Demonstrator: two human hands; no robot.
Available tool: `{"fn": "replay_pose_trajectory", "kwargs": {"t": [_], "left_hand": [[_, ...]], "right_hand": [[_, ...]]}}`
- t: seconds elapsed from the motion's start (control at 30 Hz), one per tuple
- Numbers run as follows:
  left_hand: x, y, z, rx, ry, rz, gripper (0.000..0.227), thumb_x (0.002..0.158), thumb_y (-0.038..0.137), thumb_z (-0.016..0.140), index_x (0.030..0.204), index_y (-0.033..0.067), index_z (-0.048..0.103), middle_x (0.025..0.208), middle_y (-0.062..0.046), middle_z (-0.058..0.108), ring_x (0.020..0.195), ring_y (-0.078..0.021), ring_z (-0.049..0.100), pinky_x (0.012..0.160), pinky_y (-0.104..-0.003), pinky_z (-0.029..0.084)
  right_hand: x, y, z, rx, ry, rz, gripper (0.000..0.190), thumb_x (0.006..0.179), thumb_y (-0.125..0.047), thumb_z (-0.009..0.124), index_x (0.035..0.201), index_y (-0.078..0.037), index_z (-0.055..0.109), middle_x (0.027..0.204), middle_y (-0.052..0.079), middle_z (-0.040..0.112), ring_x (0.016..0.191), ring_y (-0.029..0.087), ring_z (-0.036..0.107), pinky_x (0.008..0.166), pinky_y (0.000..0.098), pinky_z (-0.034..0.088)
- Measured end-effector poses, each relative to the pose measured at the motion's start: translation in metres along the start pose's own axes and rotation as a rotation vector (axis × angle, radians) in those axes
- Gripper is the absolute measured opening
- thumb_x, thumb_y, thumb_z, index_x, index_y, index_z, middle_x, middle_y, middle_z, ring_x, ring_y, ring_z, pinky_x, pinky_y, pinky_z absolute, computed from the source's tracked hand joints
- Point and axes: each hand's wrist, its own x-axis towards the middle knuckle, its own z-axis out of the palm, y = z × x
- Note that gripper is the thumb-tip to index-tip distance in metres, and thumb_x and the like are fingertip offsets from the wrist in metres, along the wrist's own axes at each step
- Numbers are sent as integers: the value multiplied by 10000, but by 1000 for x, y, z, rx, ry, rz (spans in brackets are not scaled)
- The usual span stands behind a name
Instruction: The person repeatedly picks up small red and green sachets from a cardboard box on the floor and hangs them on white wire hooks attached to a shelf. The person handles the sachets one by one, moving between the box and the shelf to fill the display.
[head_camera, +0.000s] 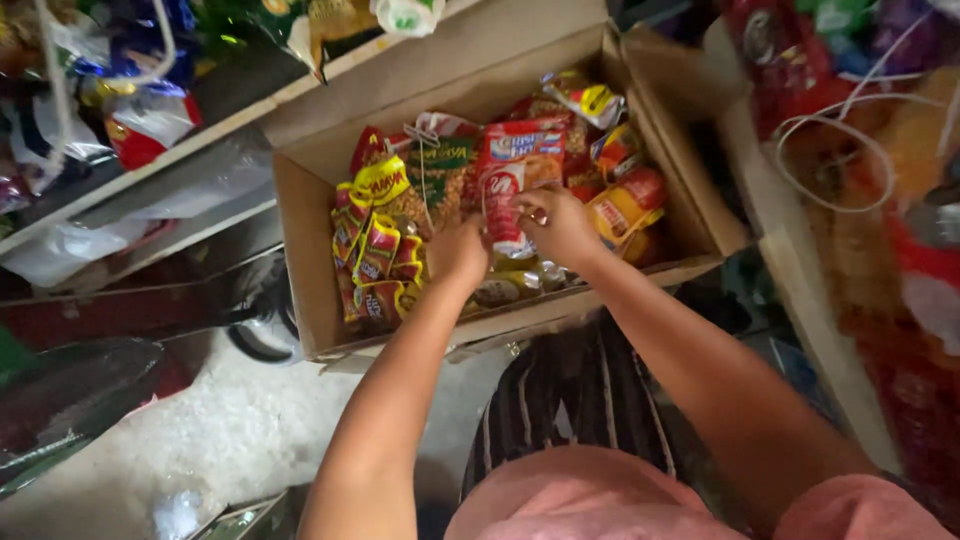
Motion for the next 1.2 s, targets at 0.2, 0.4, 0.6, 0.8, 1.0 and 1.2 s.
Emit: {"fn": "replay_pose_trajectory", "kwargs": {"t": [0.2,0.4,0.6,0.8,1.0,1.2], "left_hand": [[51,-27,52,176,34,41,382,874,148,640,1254,152,680,1346,-152,581,1295,-432,488,985,-590,448],[107,-54,71,321,168,73,382,916,224,603,1286,137,635,1403,-118,528,1364,-367,448,992,-552,453],[183,-93,101,474,209,89,443,948,237,577,1379,137,577,1490,-87,479,1419,-334,402,999,-575,431],[223,-90,101,569,171,101,526,921,255,542,1436,169,490,1488,-81,454,1303,-325,451,993,-604,402],[228,-87,105,602,46,18,355,986,259,570,1328,176,616,1397,-81,594,1307,-301,506,1041,-559,389],[140,-31,54,425,179,276,286,902,210,626,1149,120,739,1215,-89,698,1143,-290,606,930,-557,411]], "right_hand": [[16,24,55,-261,-97,-76,462,807,-251,797,1258,-213,703,1398,152,586,1332,385,489,1111,506,390],[43,32,77,-651,-418,0,932,748,-303,848,1552,-244,380,1666,156,193,1531,409,165,1202,567,188],[60,71,97,-728,-292,123,866,845,-194,781,1576,-306,332,1696,147,116,1550,413,105,1174,581,254],[67,61,86,-798,-303,244,1003,784,-260,841,1611,-254,274,1686,131,86,1533,391,134,1168,571,308],[68,53,77,-735,-281,227,932,797,-532,818,1534,-189,362,1661,153,185,1518,406,211,1108,610,379],[69,56,75,-622,-82,142,979,793,-576,772,1589,-190,354,1547,181,351,1404,428,346,1077,626,391]]}}
